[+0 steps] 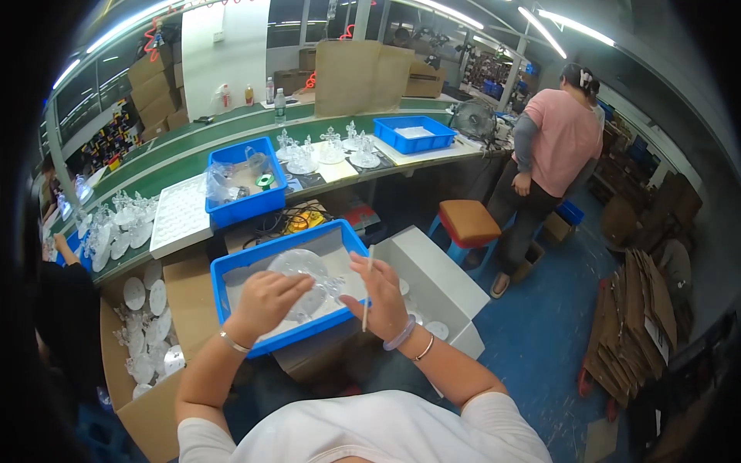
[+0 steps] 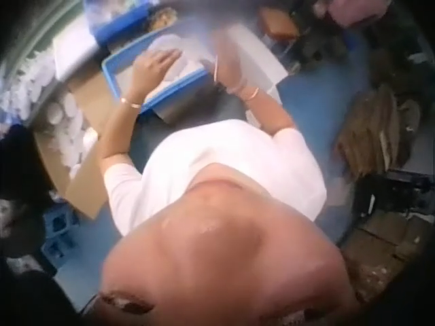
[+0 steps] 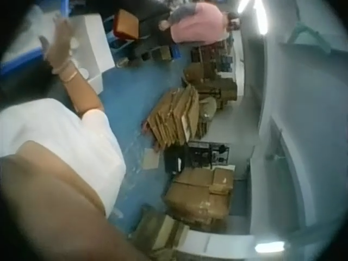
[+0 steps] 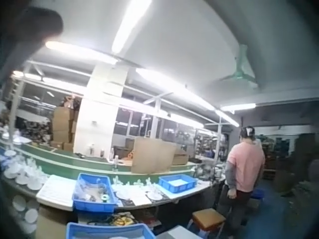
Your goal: Cleaning and assembling decorative clear plastic lighting components at a factory workbench.
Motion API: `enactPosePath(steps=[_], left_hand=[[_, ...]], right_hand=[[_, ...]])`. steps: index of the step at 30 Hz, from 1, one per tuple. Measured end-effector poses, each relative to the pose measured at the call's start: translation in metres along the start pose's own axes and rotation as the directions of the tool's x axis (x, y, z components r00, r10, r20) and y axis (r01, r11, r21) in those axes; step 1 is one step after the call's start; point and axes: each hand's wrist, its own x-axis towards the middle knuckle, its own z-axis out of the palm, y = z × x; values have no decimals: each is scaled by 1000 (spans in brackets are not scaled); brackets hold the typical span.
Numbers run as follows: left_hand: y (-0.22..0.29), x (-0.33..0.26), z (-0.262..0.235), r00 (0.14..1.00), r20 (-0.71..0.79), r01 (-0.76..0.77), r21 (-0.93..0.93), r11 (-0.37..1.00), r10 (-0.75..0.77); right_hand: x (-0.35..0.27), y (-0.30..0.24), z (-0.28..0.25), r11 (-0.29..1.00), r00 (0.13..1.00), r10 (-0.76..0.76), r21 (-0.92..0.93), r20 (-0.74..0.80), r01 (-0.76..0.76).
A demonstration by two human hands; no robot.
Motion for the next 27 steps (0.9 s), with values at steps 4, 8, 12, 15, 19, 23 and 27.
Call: enactPosePath(steps=[4,8,12,15,19,23,27], left_hand=[[23,6,25,997,72,-29,-51,998,32],[20,4,36,994,95,63,-183,981,-46],[20,18,56,894,-4,425,-309,851,-448],[-4,7,73,862,188,504,-419,756,-470],[-25,-10,85,916,260,398,-511,762,-304],[-37,-21,96,921,294,378,-525,762,-254],[-42,-22,90,925,231,380,-507,774,-303]], right_hand=[[-4,0,-14,998,993,-58,-24,106,61],[-5,5,-11,998,990,-53,38,130,48],[2,18,0,1000,992,-29,-8,125,30],[10,23,13,993,974,-114,-20,196,120],[18,28,29,971,940,-196,-81,280,226],[23,31,43,977,953,-179,-70,245,201],[31,27,52,975,946,-179,-77,269,206]])
